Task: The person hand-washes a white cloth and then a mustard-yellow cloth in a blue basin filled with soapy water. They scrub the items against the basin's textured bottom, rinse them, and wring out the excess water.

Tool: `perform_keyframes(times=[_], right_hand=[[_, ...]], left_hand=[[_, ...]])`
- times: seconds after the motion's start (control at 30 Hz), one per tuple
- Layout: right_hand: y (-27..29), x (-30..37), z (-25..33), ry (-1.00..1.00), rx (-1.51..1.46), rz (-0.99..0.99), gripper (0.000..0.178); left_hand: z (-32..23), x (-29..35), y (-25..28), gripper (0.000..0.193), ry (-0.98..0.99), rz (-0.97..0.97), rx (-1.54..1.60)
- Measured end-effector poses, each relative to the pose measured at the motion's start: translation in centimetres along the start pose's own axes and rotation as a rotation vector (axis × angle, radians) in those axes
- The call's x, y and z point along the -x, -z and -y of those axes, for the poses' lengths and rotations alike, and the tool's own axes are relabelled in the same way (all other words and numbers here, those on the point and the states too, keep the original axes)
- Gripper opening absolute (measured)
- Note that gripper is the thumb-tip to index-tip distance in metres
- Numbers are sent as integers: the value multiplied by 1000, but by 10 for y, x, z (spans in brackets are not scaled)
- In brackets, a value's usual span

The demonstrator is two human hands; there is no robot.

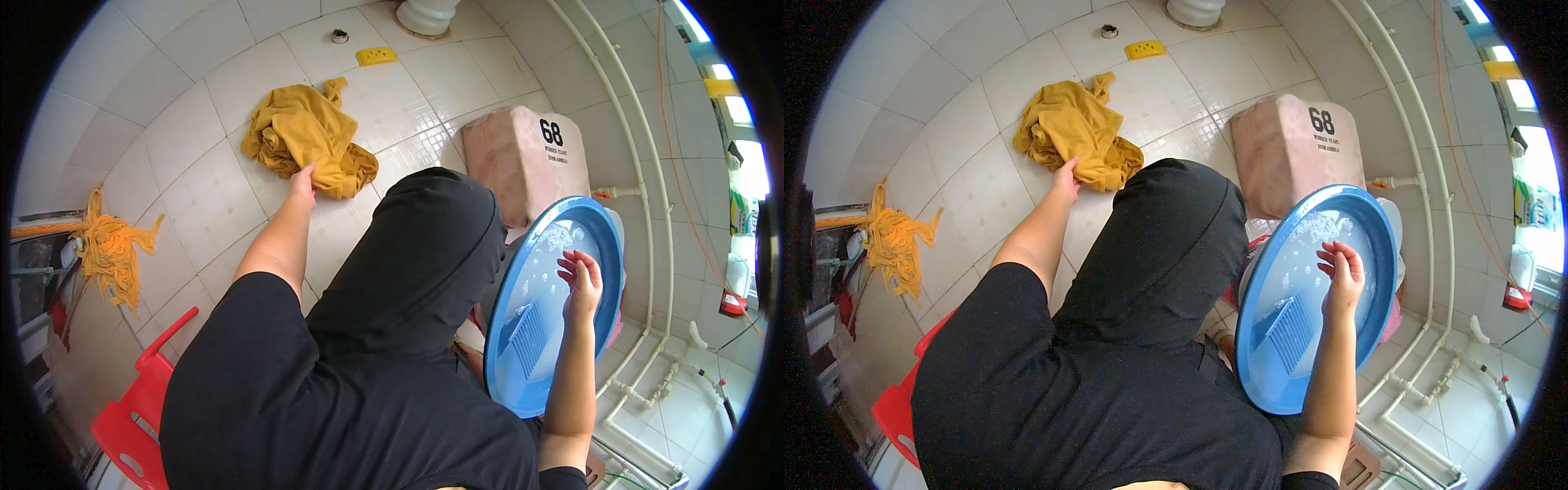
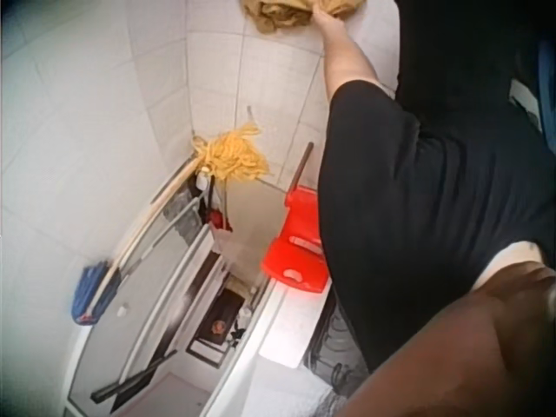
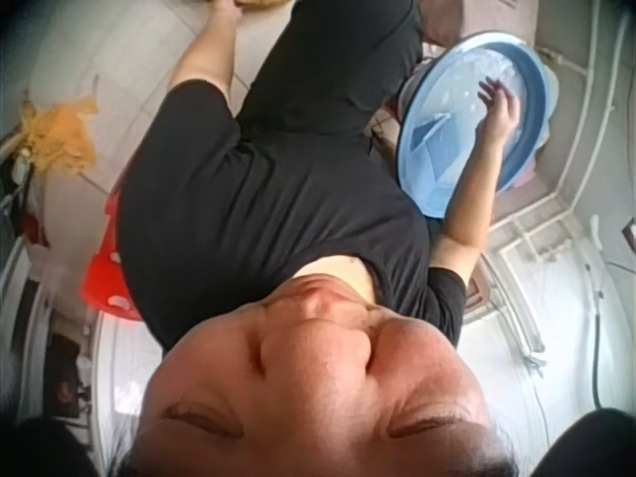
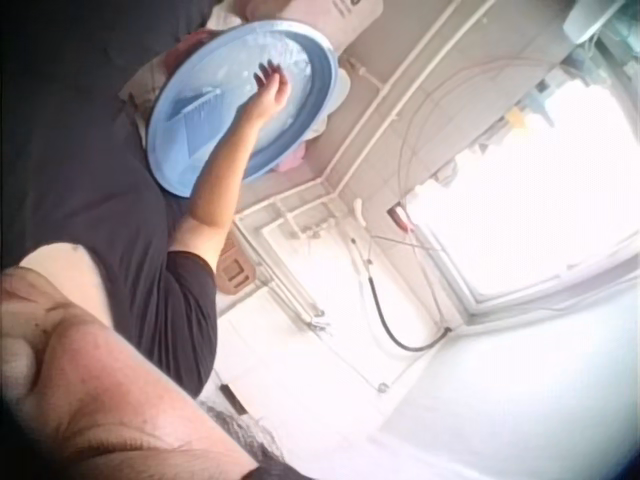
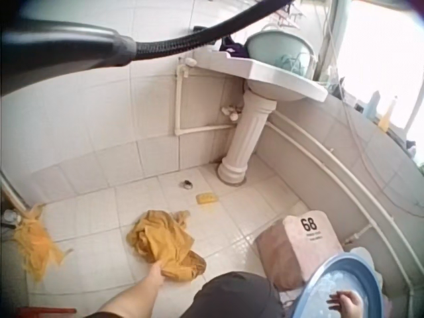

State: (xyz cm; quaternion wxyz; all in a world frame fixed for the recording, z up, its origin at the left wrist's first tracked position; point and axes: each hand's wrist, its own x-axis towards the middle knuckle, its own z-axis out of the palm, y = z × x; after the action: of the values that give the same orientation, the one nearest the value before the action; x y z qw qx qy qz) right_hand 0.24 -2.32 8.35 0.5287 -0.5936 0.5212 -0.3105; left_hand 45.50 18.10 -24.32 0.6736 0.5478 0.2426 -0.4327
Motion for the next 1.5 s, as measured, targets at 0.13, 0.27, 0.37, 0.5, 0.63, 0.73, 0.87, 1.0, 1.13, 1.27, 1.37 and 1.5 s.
perform_keyframes(times=[0.13, 0.27, 0.37, 0.5, 0.63, 0.73, 0.87, 1.0, 1.13, 1.27, 1.37, 1.5], right_hand=[[1, 8, -8, 12, -53, -10, 18], [3, 21, -14, 6, -79, -11, 18], [19, 33, -23, 11, -101, -42, 18], [39, 45, -31, 14, -160, -67, 18], [51, 65, -36, 12, -258, -115, 17], [62, 81, -48, 15, -295, -130, 17], [82, 106, -62, 20, -324, -191, 17], [109, 141, -72, 27, -328, -314, 17], [126, 161, -83, 55, -422, -339, 18], [139, 172, -88, 73, -407, -365, 23], [148, 177, -84, 101, -400, -343, 33], [147, 186, -85, 351, -574, -371, 51]], left_hand=[[-14, -1, 14, 54, 218, -25, 115], [-30, 12, 35, 43, 293, 26, -347], [-79, 45, 6, 40, 99, -27, -307], [-155, 90, -46, 43, -225, 97, -138], [-201, 192, -105, 36, -487, 460, -21], [-217, 230, -150, 30, -772, 682, -17], [-229, 327, -216, 23, -838, 1000, 3], [-209, 444, -282, 38, -869, 1359, -117], [-156, 542, -330, 43, -711, 1862, -128], [-97, 602, -347, 44, -506, 1999, -127], [-56, 628, -352, 47, -349, 2060, -157], [11, 629, -358, 46, -99, 2067, -263]])
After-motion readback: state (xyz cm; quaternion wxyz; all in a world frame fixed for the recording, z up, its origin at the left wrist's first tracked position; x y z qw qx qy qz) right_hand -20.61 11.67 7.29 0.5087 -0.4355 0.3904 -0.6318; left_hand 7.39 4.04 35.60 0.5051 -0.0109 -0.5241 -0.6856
